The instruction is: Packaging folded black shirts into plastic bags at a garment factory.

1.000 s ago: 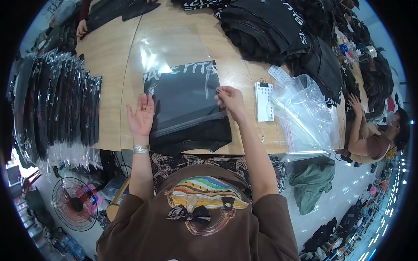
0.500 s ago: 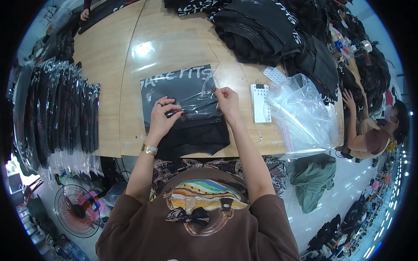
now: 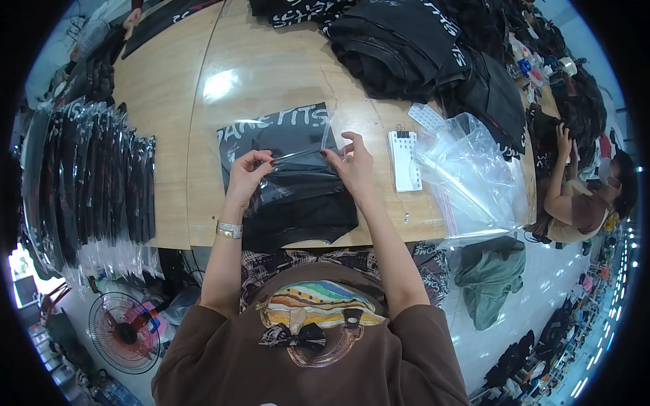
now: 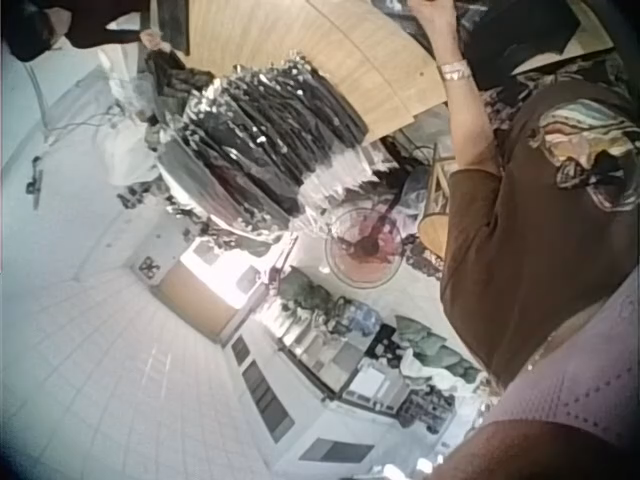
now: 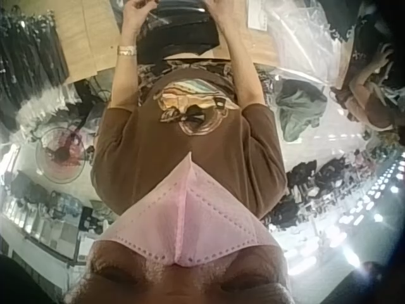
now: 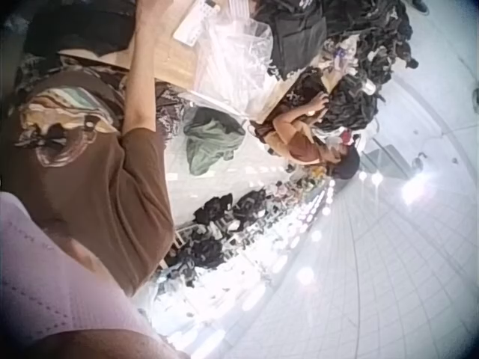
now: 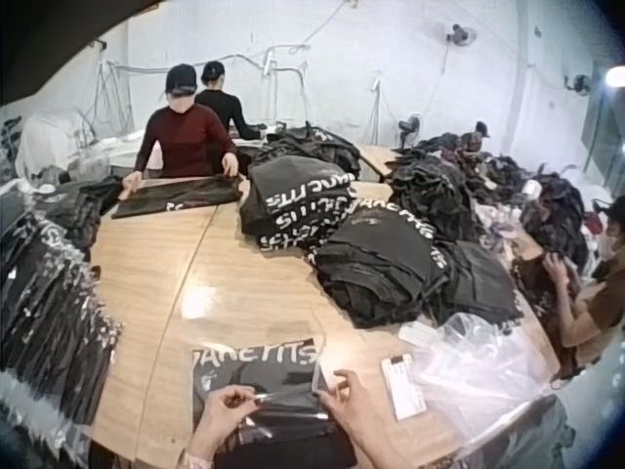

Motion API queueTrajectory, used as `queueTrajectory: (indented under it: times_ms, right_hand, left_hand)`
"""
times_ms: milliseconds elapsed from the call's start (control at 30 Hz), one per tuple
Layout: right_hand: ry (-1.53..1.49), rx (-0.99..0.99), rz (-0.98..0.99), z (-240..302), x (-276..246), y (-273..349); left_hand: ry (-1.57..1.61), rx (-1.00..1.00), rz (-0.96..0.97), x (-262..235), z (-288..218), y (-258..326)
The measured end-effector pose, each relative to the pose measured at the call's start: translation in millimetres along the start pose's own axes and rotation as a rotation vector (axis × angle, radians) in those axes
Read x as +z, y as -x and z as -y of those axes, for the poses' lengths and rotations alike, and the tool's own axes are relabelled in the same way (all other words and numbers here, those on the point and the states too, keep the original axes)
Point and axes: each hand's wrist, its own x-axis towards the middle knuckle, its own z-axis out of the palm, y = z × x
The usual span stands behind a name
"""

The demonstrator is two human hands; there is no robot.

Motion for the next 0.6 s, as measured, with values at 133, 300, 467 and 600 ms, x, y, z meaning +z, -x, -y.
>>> queueTrajectory:
  times_ms: [133, 300, 467, 600]
  right_hand:
    - [0.184, -0.457, 0.017, 3, -5, -3]
    - [0.113, -0.011, 0.085, 6, -1, -11]
    - [0.280, 0.032, -0.015, -1, 0, -25]
    - [0.361, 0.102, 0.019, -9, 2, -31]
  left_hand:
    - [-0.701, 0.482, -0.238, 16, -28, 8]
    - [-0.819, 0.793, -0.371, 10, -21, 6]
    - [-1.239, 0.845, -0.206, -23, -6, 6]
    - [-1.305, 0.657, -0.325, -40, -3, 7]
